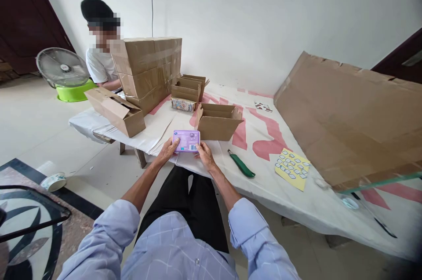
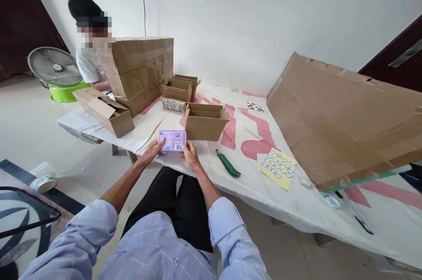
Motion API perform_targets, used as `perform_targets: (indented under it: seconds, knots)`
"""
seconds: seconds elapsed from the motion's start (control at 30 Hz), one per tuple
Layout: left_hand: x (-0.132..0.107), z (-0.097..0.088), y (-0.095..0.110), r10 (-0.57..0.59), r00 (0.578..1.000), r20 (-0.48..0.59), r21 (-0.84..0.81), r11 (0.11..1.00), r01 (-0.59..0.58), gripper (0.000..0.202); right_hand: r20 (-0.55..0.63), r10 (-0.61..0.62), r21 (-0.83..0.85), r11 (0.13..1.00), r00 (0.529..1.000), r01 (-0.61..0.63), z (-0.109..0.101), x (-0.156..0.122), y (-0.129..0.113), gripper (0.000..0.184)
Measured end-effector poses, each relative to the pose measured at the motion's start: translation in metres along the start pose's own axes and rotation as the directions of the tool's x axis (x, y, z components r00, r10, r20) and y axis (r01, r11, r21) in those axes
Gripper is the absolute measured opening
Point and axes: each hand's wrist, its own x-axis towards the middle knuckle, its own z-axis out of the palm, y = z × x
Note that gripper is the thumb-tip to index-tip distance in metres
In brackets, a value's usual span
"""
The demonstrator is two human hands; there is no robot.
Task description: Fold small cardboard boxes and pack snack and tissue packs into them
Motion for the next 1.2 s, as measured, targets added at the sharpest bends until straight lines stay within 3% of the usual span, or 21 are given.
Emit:
perform_targets:
  seconds: [0.23, 0.53, 0.67, 0.93, 1.2]
  knots:
    - [0.002, 0.001, -0.008, -0.046, 0.999, -0.009, 0.027, 0.999, 0.046, 0.09, -0.003, 0.041, 0.003, 0.999, 0.999, -0.041, 0.001, -0.001, 0.01, 0.043]
    - [0.008, -0.003, -0.001, -0.013, 1.0, -0.01, 0.028, 1.0, 0.013, 0.086, -0.014, 0.024, 0.008, 1.0, 1.0, -0.024, 0.005, 0.006, 0.001, 0.05]
    - [0.02, -0.008, 0.015, 0.05, 0.999, -0.016, 0.019, 0.999, -0.049, 0.09, -0.015, -0.025, 0.017, 1.0, 1.0, 0.025, 0.006, 0.013, -0.017, 0.053]
    - [0.033, -0.016, 0.068, 0.218, 0.974, -0.055, -0.008, 0.976, -0.219, 0.087, 0.042, -0.219, 0.044, 0.975, 0.975, 0.217, 0.006, 0.018, -0.071, 0.067]
    - [0.032, -0.02, 0.098, 0.265, 0.962, -0.064, -0.036, 0.963, -0.267, 0.085, 0.064, -0.301, 0.022, 0.954, 0.951, 0.3, 0.006, 0.006, -0.107, 0.067]
